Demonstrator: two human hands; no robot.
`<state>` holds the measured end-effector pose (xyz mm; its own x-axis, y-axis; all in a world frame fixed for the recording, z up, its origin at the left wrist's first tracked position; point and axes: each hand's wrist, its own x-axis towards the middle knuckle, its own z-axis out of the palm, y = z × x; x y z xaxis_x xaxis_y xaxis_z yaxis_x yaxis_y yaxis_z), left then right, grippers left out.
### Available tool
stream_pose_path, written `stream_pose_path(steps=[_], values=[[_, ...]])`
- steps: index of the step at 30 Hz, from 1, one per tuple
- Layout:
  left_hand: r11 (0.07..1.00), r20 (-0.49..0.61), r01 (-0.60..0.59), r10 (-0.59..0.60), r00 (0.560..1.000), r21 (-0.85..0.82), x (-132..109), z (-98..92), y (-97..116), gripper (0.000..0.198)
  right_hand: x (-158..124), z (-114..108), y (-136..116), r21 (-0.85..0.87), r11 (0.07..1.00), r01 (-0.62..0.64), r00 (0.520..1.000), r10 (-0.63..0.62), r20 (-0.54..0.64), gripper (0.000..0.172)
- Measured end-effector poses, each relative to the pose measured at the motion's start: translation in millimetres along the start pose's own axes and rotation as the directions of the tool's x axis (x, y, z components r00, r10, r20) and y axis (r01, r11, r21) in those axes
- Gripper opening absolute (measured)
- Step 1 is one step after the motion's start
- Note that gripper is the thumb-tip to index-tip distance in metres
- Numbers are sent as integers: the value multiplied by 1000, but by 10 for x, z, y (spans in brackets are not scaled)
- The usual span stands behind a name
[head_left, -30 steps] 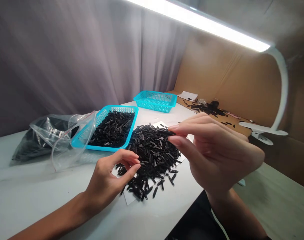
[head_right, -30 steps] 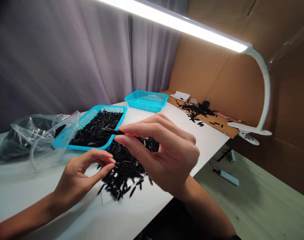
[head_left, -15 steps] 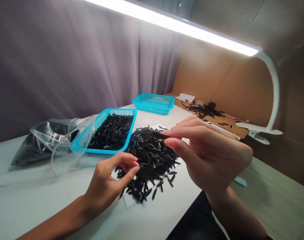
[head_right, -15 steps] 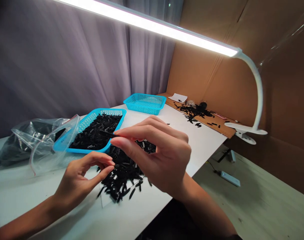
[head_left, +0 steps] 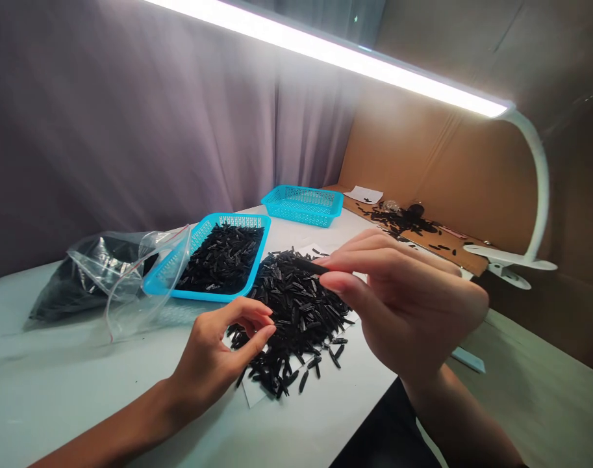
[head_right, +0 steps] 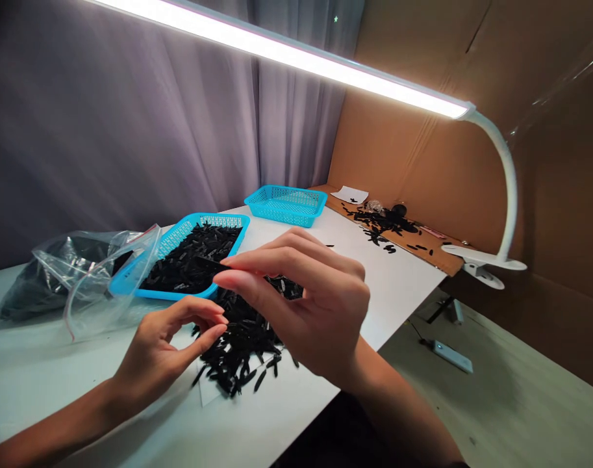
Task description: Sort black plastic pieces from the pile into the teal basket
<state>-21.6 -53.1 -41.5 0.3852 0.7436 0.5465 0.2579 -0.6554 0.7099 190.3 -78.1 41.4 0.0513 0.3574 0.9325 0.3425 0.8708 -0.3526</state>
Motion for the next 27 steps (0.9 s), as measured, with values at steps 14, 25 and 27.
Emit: stream_pose_path(steps=[14,25,27], values=[[1000,13,-18,18,1000,-3,-1,-2,10,12,-45,150,66,24,970,-244,970,244,-9,17],[997,-123,-6,-4,992,-81,35,-42,13,12,170,597,708,-285,946,-156,827,283,485,23],[995,-154,2,-17,988,-97,49,-63,15,12,38,512,653,-232,938,-256,757,344,556,35]])
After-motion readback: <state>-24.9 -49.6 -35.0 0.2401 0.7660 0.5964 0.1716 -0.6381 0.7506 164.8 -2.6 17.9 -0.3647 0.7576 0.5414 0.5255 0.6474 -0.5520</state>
